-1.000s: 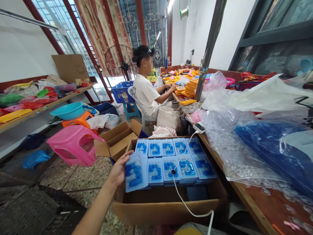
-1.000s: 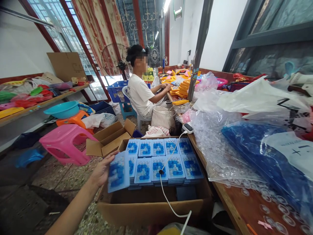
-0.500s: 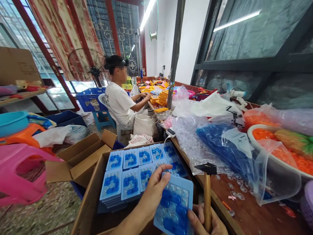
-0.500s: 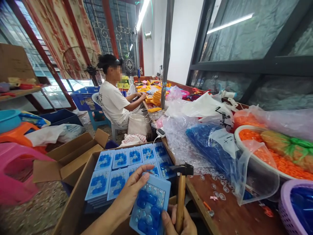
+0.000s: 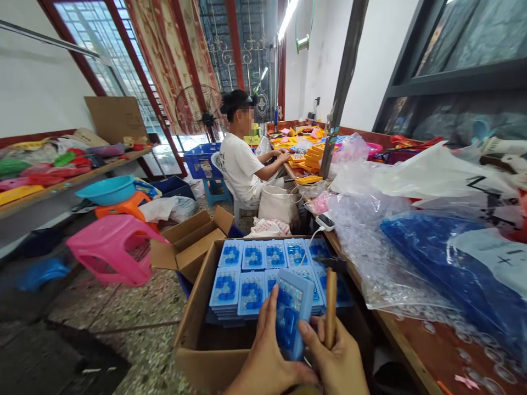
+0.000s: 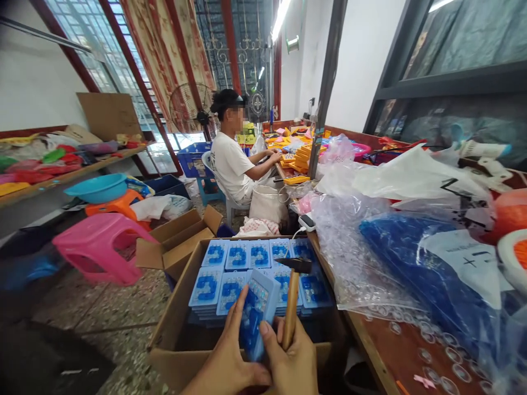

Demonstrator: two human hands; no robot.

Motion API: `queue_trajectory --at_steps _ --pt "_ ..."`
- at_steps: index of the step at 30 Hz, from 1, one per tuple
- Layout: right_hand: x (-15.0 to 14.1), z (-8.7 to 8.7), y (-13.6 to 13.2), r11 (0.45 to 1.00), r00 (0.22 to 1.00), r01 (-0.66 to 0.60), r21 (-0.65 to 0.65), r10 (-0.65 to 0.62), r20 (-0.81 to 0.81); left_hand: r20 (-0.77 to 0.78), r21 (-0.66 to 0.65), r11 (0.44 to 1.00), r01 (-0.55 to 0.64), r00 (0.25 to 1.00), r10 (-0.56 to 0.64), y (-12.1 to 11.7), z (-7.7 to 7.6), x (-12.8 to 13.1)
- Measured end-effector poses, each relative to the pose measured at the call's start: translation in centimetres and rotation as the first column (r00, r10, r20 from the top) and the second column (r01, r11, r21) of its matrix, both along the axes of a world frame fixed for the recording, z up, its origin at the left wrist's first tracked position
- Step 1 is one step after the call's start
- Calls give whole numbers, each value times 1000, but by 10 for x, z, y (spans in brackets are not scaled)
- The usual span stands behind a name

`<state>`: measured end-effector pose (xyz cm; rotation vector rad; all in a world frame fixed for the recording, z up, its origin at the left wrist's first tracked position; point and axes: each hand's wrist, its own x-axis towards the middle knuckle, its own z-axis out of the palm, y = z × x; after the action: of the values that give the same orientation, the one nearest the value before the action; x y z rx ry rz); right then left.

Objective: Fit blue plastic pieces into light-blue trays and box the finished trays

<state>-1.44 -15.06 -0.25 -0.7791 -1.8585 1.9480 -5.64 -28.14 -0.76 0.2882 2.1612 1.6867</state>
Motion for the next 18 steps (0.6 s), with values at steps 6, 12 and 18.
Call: queue_trajectory --at_steps 6,12,18 --pt "-25 -15 -36 953 961 -274 -127 275 -12 -12 157 956 -247 968 252 -67 -31 -13" --pt "-15 -22 -36 966 975 -218 -141 222 16 271 0 614 -789 591 759 -157 -59 -39" --pt "-9 -27 -27 970 979 -180 -161 192 64 306 -165 582 -797 519 798 -177 -84 -62"
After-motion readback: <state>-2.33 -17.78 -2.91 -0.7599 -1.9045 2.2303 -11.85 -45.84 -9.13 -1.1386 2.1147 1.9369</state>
